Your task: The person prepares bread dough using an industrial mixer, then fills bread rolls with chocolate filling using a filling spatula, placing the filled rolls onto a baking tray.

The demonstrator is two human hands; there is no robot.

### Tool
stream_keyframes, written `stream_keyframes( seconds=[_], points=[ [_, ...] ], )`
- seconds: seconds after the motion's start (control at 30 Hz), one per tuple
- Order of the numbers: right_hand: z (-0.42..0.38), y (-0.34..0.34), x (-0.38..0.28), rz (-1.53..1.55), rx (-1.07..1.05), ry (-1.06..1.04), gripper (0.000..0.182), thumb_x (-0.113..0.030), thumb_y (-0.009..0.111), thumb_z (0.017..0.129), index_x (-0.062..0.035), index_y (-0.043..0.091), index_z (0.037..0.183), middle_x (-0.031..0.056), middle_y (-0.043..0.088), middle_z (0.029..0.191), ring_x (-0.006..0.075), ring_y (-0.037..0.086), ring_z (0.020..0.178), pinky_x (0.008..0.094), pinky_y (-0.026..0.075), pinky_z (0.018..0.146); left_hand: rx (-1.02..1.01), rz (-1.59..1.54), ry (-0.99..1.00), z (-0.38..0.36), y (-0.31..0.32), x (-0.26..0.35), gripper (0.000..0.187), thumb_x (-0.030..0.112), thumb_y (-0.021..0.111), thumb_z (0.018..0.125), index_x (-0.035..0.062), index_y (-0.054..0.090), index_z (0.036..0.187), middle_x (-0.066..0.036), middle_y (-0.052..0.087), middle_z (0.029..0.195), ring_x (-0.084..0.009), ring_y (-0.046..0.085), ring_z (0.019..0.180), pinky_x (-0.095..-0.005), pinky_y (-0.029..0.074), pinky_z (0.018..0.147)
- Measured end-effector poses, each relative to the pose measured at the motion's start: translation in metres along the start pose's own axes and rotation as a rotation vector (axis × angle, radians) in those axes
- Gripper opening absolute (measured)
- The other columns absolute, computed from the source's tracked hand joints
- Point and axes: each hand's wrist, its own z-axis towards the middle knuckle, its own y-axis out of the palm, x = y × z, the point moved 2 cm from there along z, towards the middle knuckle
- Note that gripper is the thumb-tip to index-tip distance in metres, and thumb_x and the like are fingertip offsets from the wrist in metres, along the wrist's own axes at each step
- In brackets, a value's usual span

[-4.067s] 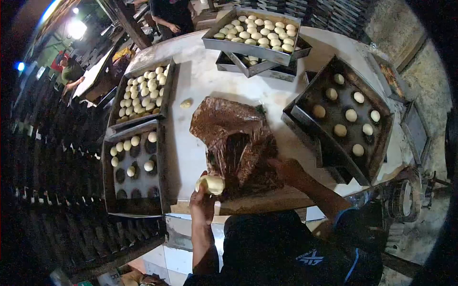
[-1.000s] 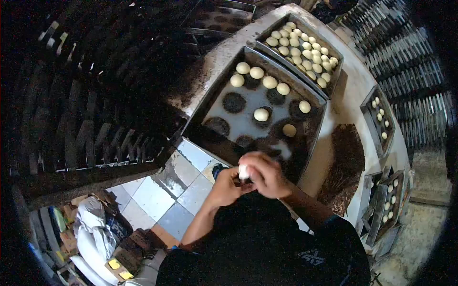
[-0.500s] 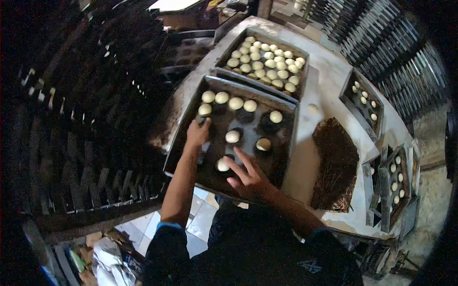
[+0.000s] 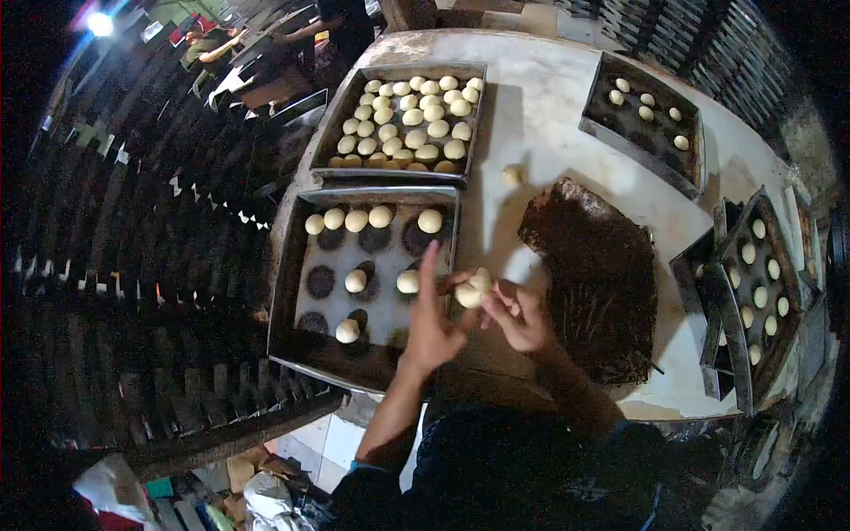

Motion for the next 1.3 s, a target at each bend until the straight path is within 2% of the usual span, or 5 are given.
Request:
stream_keyframes(
  seconds=[0.37,0.5,0.63,0.97,1.3],
  points=[
    [-0.076,0.061,-0.097,-0.404,-0.158,-0.661,0.035,-0.016,0.064,0.087,-0.0003,0.059,0.117,0.0158,0.064,0.112,0.0282,0.064,0.102,0.0345,0.051,0.086,0.454,0.185,0.258,-0.107,0.015,0.082,0.029,0.014,0.056,0.093,-0.0034,0.061,0.116,-0.007,0.053,0.096,-0.0131,0.047,0.08,-0.0267,0.04,0.07],
    [-0.136,0.092,-0.093,-0.438,0.015,-0.778,0.021,-0.015,0.053,0.093,0.0019,0.064,0.099,0.0125,0.067,0.088,0.0179,0.065,0.075,0.0267,0.05,0.066,0.578,-0.094,0.259,-0.168,0.038,0.097,0.079,0.044,0.057,0.089,-0.0031,0.025,0.144,-0.016,0.044,0.126,-0.0245,0.045,0.115,-0.0359,0.034,0.099],
    [-0.162,0.106,-0.005,-0.191,0.129,-0.37,0.024,-0.017,0.049,0.094,0.0001,0.065,0.089,0.0083,0.064,0.077,0.0139,0.06,0.066,0.0277,0.048,0.061,0.334,-0.102,-0.107,-0.222,0.035,0.107,0.058,0.032,0.052,0.095,-0.0092,0.04,0.133,-0.019,0.054,0.121,-0.0238,0.052,0.111,-0.0339,0.04,0.094],
    [-0.207,0.049,-0.007,-0.711,0.057,-0.738,0.032,-0.026,0.04,0.099,-0.002,0.061,0.101,0.0114,0.053,0.087,0.0223,0.056,0.079,0.0345,0.045,0.07,0.167,-0.7,-0.731,-0.272,0.084,0.062,0.03,0.029,0.057,0.095,0.0003,0.061,0.101,-0.01,0.066,0.09,-0.0113,0.06,0.074,-0.0229,0.046,0.059],
    [-0.261,-0.266,0.008,-1.692,0.322,0.164,0.021,-0.011,0.056,0.083,0.0019,0.06,0.099,0.0171,0.062,0.089,0.033,0.061,0.09,0.04,0.05,0.075,0.047,-1.13,-0.558,-0.19,0.137,0.039,0.044,0.019,0.059,0.09,-0.008,0.051,0.123,-0.019,0.057,0.122,-0.0266,0.058,0.111,-0.0383,0.05,0.096]
  ],
)
